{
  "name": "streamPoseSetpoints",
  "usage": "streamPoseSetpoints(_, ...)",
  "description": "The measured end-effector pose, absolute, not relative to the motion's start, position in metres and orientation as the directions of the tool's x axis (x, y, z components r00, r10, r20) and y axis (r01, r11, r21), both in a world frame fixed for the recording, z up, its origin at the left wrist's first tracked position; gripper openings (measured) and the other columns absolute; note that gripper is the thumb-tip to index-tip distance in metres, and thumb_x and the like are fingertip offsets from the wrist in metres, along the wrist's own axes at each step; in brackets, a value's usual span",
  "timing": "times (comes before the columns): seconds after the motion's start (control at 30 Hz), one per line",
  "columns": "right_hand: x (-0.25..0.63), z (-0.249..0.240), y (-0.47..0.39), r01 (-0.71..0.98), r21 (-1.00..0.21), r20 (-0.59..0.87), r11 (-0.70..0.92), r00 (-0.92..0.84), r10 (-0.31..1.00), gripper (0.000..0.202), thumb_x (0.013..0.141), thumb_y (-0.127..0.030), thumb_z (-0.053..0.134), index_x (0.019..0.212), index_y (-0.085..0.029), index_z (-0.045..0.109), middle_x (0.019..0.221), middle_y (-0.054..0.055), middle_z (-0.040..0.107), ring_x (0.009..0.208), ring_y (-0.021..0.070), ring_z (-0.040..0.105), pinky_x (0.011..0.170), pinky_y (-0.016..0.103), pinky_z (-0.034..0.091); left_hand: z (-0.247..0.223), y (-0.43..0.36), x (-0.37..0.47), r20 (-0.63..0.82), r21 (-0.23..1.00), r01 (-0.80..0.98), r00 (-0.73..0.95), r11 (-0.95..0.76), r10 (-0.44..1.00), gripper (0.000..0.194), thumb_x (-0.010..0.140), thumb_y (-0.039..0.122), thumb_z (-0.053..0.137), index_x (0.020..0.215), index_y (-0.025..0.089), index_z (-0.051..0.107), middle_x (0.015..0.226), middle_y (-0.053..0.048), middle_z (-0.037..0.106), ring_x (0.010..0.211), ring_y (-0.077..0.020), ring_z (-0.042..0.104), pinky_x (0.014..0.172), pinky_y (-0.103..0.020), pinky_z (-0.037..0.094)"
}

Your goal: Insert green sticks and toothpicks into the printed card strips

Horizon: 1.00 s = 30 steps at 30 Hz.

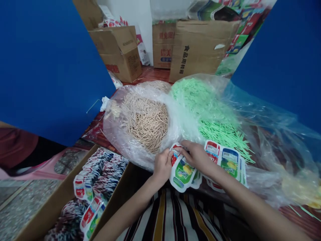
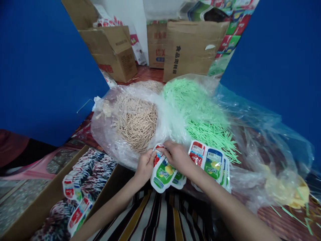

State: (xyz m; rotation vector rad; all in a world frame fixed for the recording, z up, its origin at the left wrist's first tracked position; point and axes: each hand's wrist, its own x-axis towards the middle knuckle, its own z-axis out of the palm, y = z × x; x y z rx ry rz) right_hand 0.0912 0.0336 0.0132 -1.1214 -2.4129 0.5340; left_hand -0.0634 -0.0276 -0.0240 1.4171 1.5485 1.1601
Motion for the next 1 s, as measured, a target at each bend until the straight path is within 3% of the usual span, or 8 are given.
streamPoseSetpoints(0.17,0.077,0.032,0.057,0.507,-0.658,0.1,0.557,-0.674,0.731,0.028,0.092,-0.04,0.046,0.084,-0.017,0.06,0.073,0.002,0.064,0.064,0.015,0.057,0.059,0.025,0.039,-0.023,-0.034,-0.079,0.011,0.964,0.263,-0.195,0.041,0.981,0.018,0.089,0.034,0.045,0.083,0.02,0.054,0.066,0.001,0.058,0.061,-0.0151,0.052,0.06,-0.025,0.038)
streamPoseSetpoints(0.23,0.064,0.039,0.075,0.444,-0.69,0.128,0.572,-0.703,0.7,0.028,0.093,-0.039,0.045,0.093,-0.017,0.061,0.081,0.003,0.066,0.069,0.0143,0.059,0.064,0.024,0.042,-0.022,-0.039,-0.086,0.005,0.963,0.264,-0.231,0.057,0.973,0.015,0.089,0.032,0.045,0.089,0.02,0.052,0.073,0.0,0.061,0.066,-0.0157,0.055,0.064,-0.025,0.04)
streamPoseSetpoints(0.3,0.044,0.037,0.096,0.451,-0.587,0.183,0.672,-0.735,0.653,0.024,0.093,-0.033,0.046,0.096,-0.015,0.061,0.088,0.005,0.066,0.076,0.0144,0.06,0.07,0.024,0.044,-0.023,-0.044,-0.091,-0.003,0.959,0.275,-0.249,0.073,0.968,0.014,0.089,0.032,0.046,0.089,0.02,0.051,0.076,0.0,0.061,0.069,-0.0159,0.056,0.066,-0.025,0.04)
streamPoseSetpoints(0.4,0.009,0.021,0.127,0.506,-0.222,0.072,0.834,-0.844,0.531,0.02,0.091,-0.013,0.043,0.098,-0.013,0.061,0.1,0.009,0.065,0.095,0.0159,0.059,0.084,0.024,0.042,-0.025,-0.049,-0.096,-0.034,0.963,0.254,-0.231,0.094,0.972,0.016,0.09,0.032,0.045,0.083,0.019,0.052,0.07,0.001,0.057,0.065,-0.0146,0.053,0.063,-0.024,0.039)
streamPoseSetpoints(0.5,-0.021,-0.002,0.151,0.517,-0.093,-0.02,0.851,-0.856,0.517,0.023,0.082,-0.003,0.048,0.1,-0.01,0.062,0.101,0.013,0.064,0.097,0.021,0.059,0.087,0.029,0.042,-0.027,-0.049,-0.101,-0.067,0.977,0.18,-0.231,0.11,0.971,0.021,0.089,0.034,0.046,0.075,0.019,0.051,0.062,0.003,0.051,0.059,-0.0124,0.048,0.058,-0.022,0.037)
streamPoseSetpoints(0.67,-0.046,-0.021,0.174,0.507,0.009,-0.086,0.862,-0.859,0.505,0.032,0.074,-0.012,0.064,0.106,-0.012,0.061,0.114,0.015,0.058,0.106,0.029,0.055,0.087,0.035,0.045,-0.029,-0.047,-0.11,-0.106,0.993,0.03,-0.262,0.118,0.959,0.022,0.087,0.036,0.05,0.074,0.018,0.053,0.064,0.003,0.051,0.059,-0.0111,0.046,0.057,-0.021,0.038)
streamPoseSetpoints(0.83,-0.055,-0.021,0.181,0.488,0.043,-0.14,0.872,-0.861,0.489,0.027,0.074,-0.012,0.063,0.101,-0.012,0.064,0.11,0.016,0.059,0.096,0.028,0.061,0.079,0.033,0.048,-0.031,-0.042,-0.113,-0.168,0.984,-0.094,-0.244,0.149,0.955,0.022,0.084,0.038,0.054,0.077,0.016,0.055,0.065,0.002,0.053,0.059,-0.0109,0.045,0.055,-0.02,0.038)
streamPoseSetpoints(1.0,-0.055,-0.024,0.183,0.467,-0.004,-0.152,0.884,-0.874,0.461,0.019,0.076,-0.008,0.056,0.092,-0.01,0.066,0.104,0.018,0.062,0.086,0.024,0.064,0.072,0.029,0.046,-0.032,-0.04,-0.113,-0.177,0.981,-0.126,-0.245,0.15,0.953,0.021,0.083,0.037,0.055,0.077,0.016,0.056,0.063,0.003,0.053,0.057,-0.0104,0.045,0.053,-0.02,0.038)
